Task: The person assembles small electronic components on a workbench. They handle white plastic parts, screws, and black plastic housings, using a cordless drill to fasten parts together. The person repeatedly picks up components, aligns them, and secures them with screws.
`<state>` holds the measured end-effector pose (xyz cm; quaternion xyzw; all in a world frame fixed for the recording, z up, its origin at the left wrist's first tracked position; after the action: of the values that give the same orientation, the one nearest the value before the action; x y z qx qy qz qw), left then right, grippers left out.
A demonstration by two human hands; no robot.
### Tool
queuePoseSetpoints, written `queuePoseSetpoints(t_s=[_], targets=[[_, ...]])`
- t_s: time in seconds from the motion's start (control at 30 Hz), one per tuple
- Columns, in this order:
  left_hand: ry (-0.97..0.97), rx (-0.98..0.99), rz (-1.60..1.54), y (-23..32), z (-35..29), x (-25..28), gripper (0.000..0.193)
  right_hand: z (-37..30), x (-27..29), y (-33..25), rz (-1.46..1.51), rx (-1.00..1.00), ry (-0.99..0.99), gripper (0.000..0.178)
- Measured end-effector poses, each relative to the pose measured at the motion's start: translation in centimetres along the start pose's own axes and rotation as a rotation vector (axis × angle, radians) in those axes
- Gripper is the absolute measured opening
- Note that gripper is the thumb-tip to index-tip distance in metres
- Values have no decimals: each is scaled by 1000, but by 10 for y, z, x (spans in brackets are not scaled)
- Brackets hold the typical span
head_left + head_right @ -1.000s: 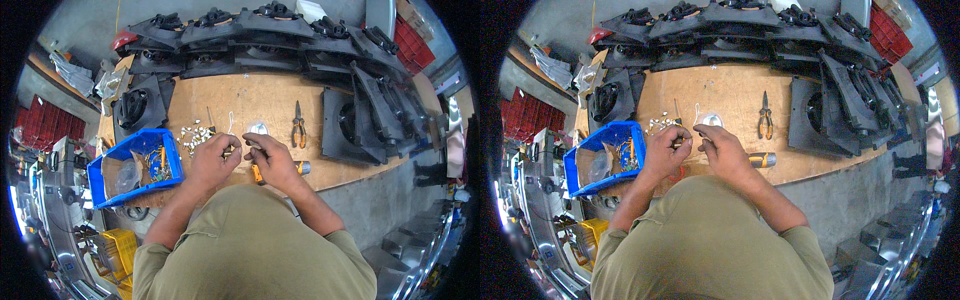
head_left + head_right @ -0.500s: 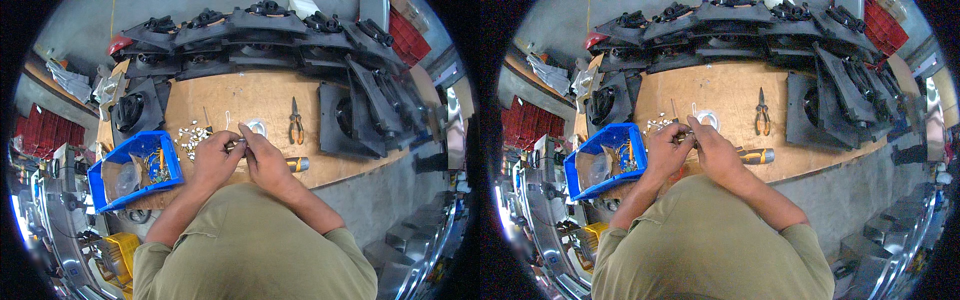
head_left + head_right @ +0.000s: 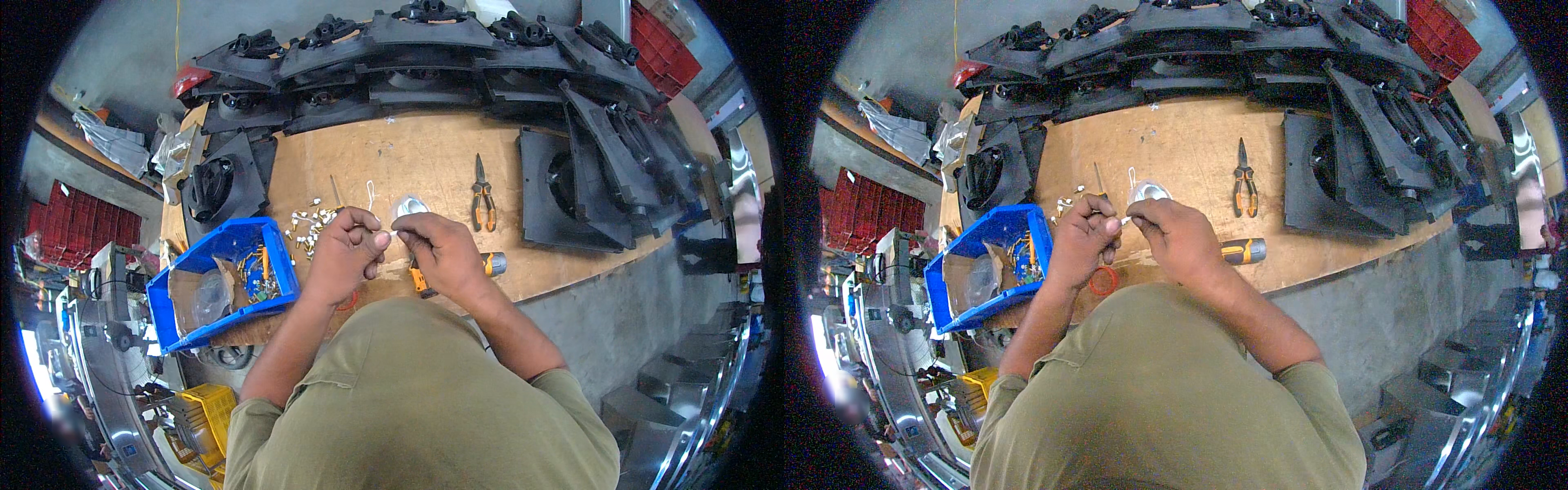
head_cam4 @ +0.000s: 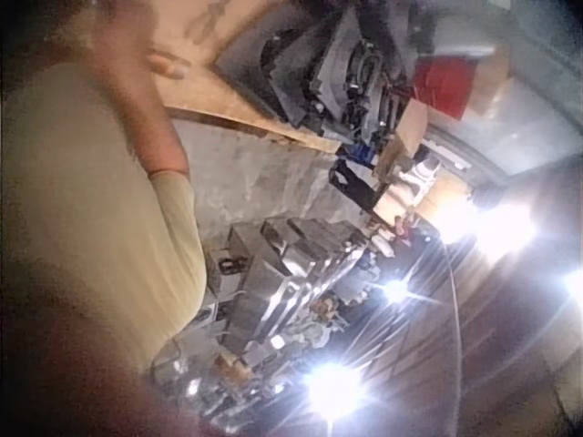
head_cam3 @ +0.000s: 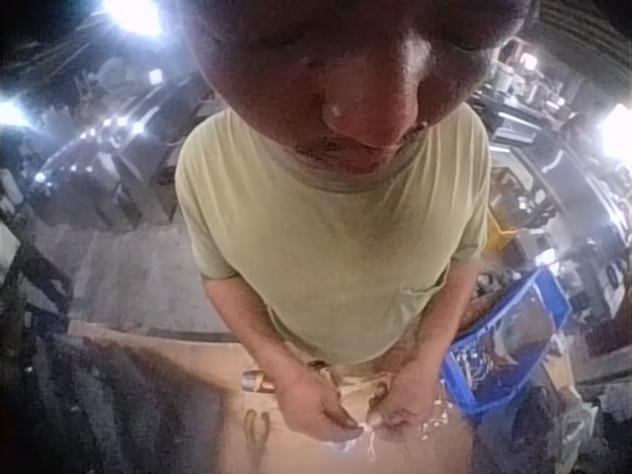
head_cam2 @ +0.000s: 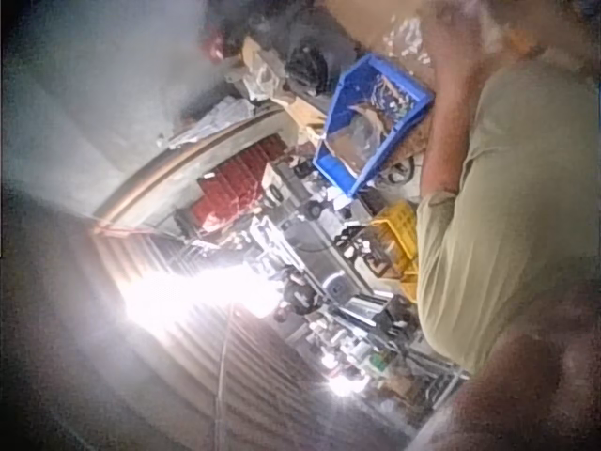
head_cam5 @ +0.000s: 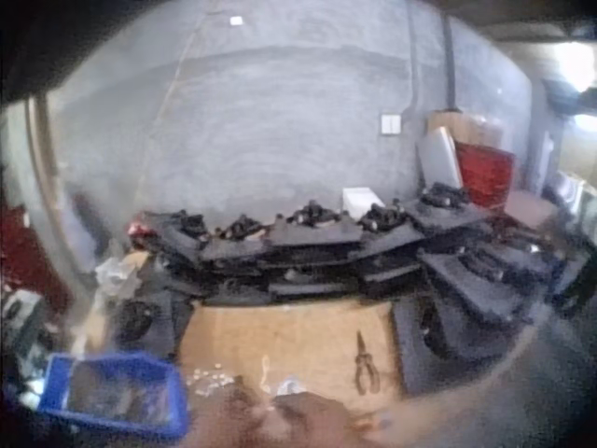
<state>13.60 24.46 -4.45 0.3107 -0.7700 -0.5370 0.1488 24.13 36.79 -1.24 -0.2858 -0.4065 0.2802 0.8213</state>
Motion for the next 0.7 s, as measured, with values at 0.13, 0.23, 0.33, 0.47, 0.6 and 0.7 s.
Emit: queuePoseSetpoints(t_s=[0.13, 0.23, 0.33, 0.47, 0.6, 0.7], targets=[[-140, 103, -253, -12, 4, -1, 30, 3, 2, -4, 102, 78, 3, 16], [-166, 166, -293, -17, 5, -6, 32, 4, -1, -6, 66, 116, -19, 19], [-125, 168, -346, -16, 3, -10, 35, 4, 2, -8, -11, 193, 73, 23], [-149, 221, -370, -14, -1, -11, 33, 2, 6, -7, -60, 237, 41, 27], [-202, 241, -369, -12, -2, -13, 25, 2, 11, -5, -56, 265, -54, 31], [-211, 257, -352, -14, -1, -14, 21, 1, 13, -5, -65, 282, -64, 34]])
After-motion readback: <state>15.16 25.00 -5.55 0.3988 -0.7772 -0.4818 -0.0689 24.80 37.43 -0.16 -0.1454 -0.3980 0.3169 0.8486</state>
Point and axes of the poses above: each hand's wrist, its own z-axis towards the middle knuckle, its own x-axis out of the back of the hand, y = z × x, the point moved 6 cm from there along z, towards the middle knuckle, and after that the axes turned 14 degrees about x, right-handed, at the moved point
